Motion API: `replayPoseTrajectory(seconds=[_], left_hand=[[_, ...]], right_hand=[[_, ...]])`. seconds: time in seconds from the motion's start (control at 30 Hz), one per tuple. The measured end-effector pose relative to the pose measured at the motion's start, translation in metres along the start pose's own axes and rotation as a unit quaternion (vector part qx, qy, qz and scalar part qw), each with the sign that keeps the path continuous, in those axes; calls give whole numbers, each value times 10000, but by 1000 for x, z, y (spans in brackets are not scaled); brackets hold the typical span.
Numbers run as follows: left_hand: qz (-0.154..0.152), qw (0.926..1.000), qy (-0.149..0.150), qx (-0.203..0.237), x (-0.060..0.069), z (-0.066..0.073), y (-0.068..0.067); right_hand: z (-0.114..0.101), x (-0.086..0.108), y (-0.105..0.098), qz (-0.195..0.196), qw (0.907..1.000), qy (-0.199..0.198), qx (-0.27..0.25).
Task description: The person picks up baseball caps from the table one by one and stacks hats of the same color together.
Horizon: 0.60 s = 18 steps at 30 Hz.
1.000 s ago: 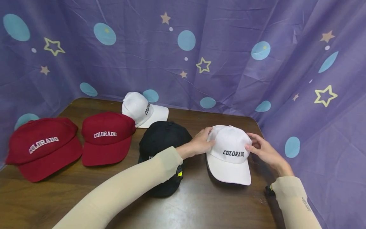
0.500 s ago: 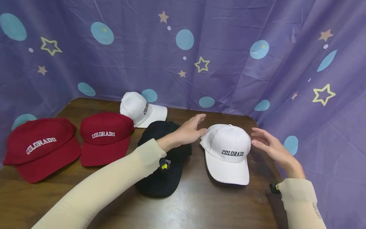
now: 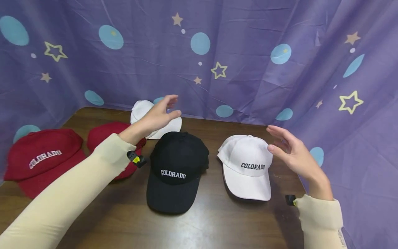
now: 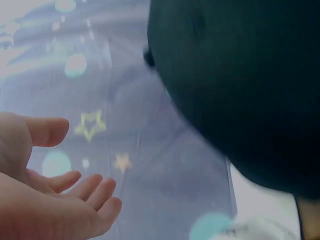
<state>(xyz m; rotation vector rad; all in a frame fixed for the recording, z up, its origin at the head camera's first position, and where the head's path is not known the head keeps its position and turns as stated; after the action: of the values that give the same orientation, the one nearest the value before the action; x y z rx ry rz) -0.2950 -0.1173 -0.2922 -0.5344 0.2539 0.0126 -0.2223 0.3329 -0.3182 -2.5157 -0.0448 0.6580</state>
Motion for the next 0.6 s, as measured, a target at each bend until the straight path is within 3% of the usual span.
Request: replayPoseTrajectory(seconds=[0.17,0.27,0.4,0.6], left_hand=[[353,9987,-356,-108,-10,-28,-33],[676,9959,-508,-319,-16,-49,-48],[1004,9904,-739,-594,-22,-77,-64],[1194,9837,-950,-947,-24,-105,-80]], right_hand=[[-24,-6,12,-63,9994,-341,60],[-37,-10,22,-55,9985,-423,346],[-51,-12,40,-125,9953,-557,783],[-62,-13,67,-306,9829,-1296,1268]])
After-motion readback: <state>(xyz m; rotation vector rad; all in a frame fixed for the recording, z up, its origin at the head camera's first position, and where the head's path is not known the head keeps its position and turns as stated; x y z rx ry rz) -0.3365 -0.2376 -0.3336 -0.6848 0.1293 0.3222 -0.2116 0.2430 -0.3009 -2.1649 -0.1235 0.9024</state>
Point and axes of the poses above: each hand's wrist, its own x-axis away from the middle knuckle, its own y-axis out of the palm, z = x × y, the point moved 1 cm from there along -x, towards the middle knuckle, and after that the axes turned 14 degrees about z, right-handed, at the moved point
